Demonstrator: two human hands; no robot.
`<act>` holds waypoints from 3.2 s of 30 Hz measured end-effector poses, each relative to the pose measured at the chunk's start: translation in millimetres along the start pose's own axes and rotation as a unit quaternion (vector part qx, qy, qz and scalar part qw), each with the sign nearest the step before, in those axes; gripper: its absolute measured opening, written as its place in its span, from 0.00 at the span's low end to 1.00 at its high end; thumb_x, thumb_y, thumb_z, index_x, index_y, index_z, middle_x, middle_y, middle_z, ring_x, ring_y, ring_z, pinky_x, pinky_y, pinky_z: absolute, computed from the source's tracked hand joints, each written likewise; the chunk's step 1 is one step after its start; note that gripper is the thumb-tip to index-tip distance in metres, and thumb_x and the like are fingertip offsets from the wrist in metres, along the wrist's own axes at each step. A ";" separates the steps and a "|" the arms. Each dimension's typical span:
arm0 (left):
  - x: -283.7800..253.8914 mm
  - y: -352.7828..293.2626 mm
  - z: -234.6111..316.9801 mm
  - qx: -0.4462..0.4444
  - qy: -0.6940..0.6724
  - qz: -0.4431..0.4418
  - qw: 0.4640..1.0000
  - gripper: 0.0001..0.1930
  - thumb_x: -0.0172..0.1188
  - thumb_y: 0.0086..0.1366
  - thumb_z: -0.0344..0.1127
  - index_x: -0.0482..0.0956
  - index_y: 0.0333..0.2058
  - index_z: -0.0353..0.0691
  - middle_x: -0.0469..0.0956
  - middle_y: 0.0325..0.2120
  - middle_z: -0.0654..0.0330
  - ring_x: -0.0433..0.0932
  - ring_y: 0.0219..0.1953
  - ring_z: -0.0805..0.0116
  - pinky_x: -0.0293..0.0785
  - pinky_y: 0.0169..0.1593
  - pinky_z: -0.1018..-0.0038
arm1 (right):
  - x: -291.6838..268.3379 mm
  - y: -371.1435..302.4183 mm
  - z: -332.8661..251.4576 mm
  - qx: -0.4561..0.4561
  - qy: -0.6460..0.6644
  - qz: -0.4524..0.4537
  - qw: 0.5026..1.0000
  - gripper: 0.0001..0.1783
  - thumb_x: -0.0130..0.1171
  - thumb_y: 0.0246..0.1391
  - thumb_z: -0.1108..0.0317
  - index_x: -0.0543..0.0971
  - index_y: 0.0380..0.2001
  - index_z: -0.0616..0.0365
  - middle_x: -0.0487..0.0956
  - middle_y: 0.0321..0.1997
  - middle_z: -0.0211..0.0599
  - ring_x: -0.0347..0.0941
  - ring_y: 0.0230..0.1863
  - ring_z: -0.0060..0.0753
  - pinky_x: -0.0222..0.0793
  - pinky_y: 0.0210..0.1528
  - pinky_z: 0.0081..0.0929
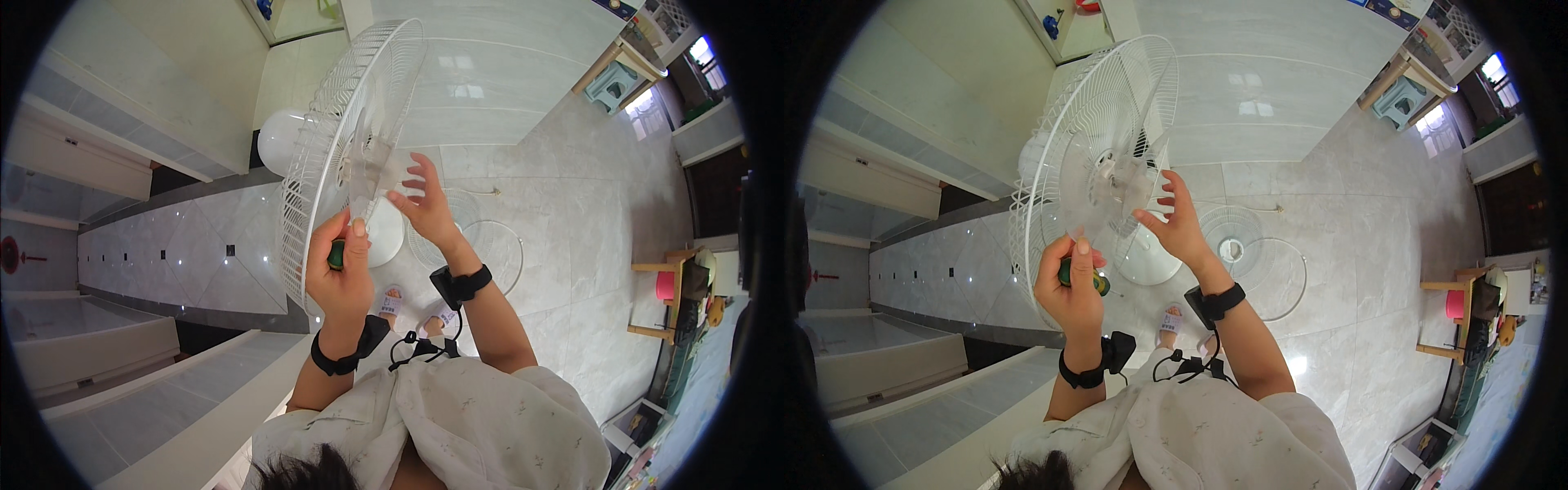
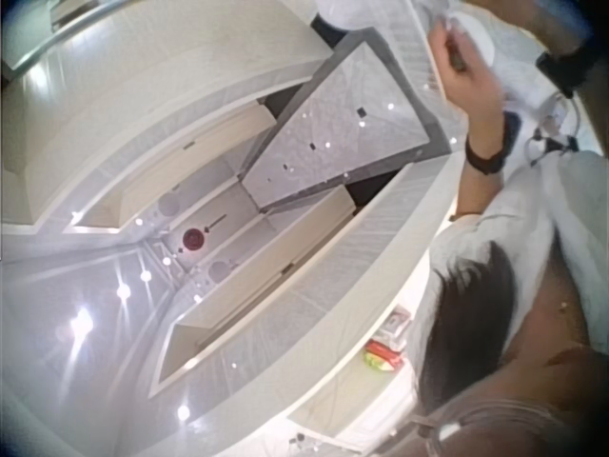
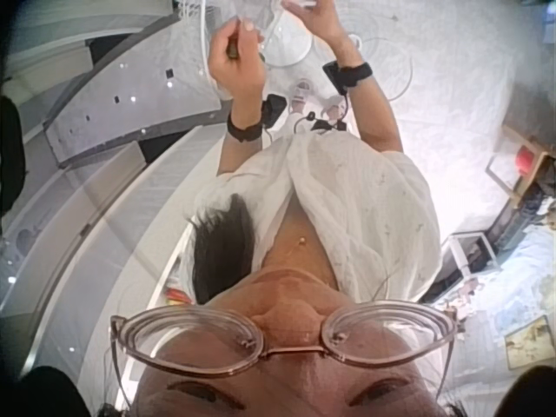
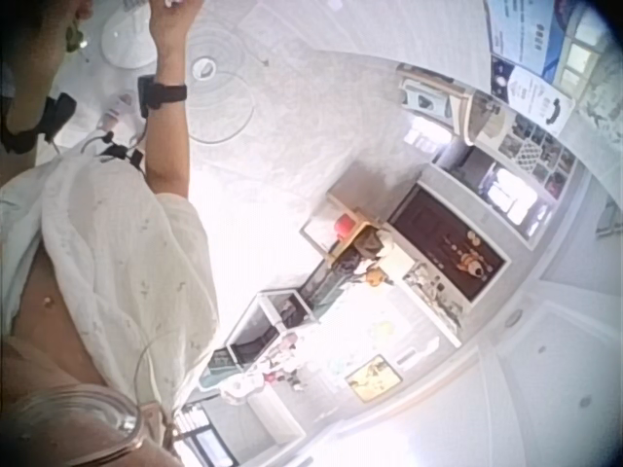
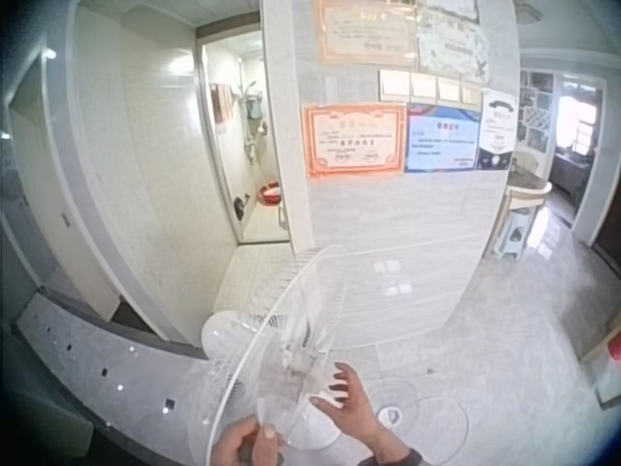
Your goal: The person assembles a white pedestal fan by attaching the front and rear wire cages to the fan head. They use a screwdriver to tighten the screws securing the cages and adjust the fan head angle.
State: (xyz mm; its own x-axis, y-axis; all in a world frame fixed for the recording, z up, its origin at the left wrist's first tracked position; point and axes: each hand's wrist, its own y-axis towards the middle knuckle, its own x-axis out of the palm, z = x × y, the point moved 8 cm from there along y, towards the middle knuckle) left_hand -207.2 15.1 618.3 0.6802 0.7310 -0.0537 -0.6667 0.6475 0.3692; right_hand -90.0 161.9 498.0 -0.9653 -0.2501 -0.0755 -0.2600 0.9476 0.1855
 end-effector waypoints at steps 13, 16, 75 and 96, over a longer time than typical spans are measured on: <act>-4.6 1.6 -0.1 0.015 0.013 -0.004 1.000 0.08 0.56 0.61 0.30 0.74 0.35 0.30 0.76 0.21 0.59 0.74 0.22 0.77 0.71 0.29 0.81 | 14.8 -8.8 18.5 0.179 0.155 -0.037 0.971 0.27 0.50 0.55 0.45 0.64 0.43 0.59 0.75 0.23 0.40 0.70 0.21 0.22 0.69 0.23 0.20; -5.4 0.7 0.6 0.020 0.013 -0.005 1.000 0.07 0.55 0.61 0.30 0.74 0.35 0.31 0.76 0.21 0.60 0.74 0.21 0.77 0.71 0.30 0.80 | 23.3 -14.6 32.2 0.346 0.200 -0.069 0.914 0.32 0.43 0.54 0.36 0.65 0.44 0.56 0.73 0.22 0.37 0.66 0.17 0.21 0.66 0.20 0.20; -1.7 -3.8 6.6 0.102 0.081 0.008 0.991 0.06 0.58 0.59 0.29 0.74 0.30 0.32 0.74 0.18 0.60 0.72 0.19 0.76 0.66 0.24 0.81 | 31.0 7.2 13.0 0.127 -0.041 0.225 0.965 0.25 0.40 0.59 0.47 0.68 0.30 0.62 0.69 0.19 0.40 0.67 0.22 0.28 0.63 0.26 0.28; -4.9 -1.0 -1.4 0.077 0.123 0.017 0.989 0.05 0.54 0.61 0.29 0.73 0.29 0.33 0.75 0.15 0.61 0.69 0.17 0.79 0.64 0.22 0.84 | 21.2 16.6 17.0 0.003 -0.069 0.190 0.979 0.19 0.50 0.56 0.52 0.69 0.34 0.60 0.69 0.14 0.35 0.65 0.15 0.26 0.59 0.17 0.25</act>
State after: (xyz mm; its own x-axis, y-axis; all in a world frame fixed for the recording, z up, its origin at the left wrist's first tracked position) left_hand -210.3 11.2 616.9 0.5505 0.7949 -0.2551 -0.6211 0.5941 0.5112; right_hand -114.4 175.6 482.9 -0.9796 0.1493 -0.1346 0.1174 0.9684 0.2199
